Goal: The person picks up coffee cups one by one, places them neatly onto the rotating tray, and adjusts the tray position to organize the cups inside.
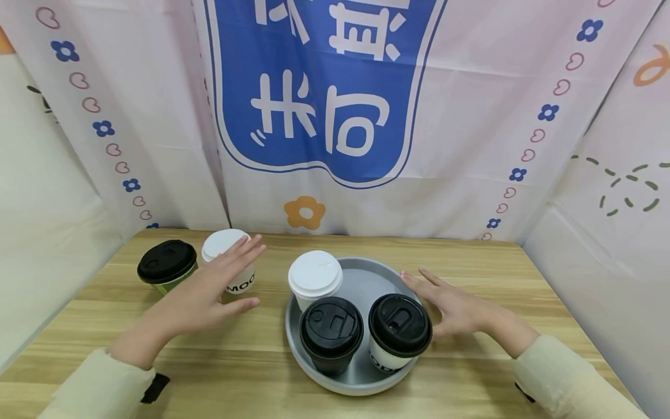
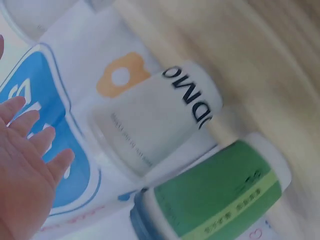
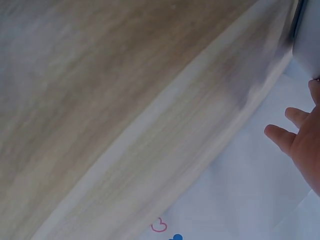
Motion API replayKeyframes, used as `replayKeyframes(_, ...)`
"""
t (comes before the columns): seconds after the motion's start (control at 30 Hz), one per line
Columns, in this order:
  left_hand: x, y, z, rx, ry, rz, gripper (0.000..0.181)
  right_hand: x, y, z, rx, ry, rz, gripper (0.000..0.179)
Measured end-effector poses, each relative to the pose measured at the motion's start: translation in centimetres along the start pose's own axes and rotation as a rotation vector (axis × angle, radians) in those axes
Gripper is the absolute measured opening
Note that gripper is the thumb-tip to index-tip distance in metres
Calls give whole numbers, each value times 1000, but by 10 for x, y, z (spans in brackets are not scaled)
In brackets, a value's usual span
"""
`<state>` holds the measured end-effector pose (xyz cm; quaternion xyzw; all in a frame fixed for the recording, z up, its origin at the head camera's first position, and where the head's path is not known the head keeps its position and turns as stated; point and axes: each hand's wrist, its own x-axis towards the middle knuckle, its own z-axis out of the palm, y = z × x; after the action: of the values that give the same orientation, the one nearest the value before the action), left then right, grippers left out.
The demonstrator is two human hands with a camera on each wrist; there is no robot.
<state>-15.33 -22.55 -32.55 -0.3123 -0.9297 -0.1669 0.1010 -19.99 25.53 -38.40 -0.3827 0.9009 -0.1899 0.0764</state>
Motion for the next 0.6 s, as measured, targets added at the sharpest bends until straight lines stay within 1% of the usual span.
replayKeyframes(0.13,-2,-2,-13,46,73,9,87,0,0,1,-3,4,2,113)
replayKeyframes(0.2,-4,-4,-19,66,108,-2,89,0,1,1,1,4,6,114)
replayKeyframes(0.3,-8,-10,-28,79,165,-16,93,0,1,2,3,4,10,115)
replayKeyframes(0.4,-14,-21,-36,45,217,-51,96,0,2,3,0,8,9,114)
replayKeyframes(0.47,-18,-31,-40,3,253,-79,97,0,3,4,-3,12,5,114)
replayKeyframes(0.53,-24,-41,-44,-45,282,-117,98,0,3,5,-3,15,3,114)
replayKeyframes(0.6,-30,-52,-47,-90,297,-168,99,0,3,5,4,17,4,114)
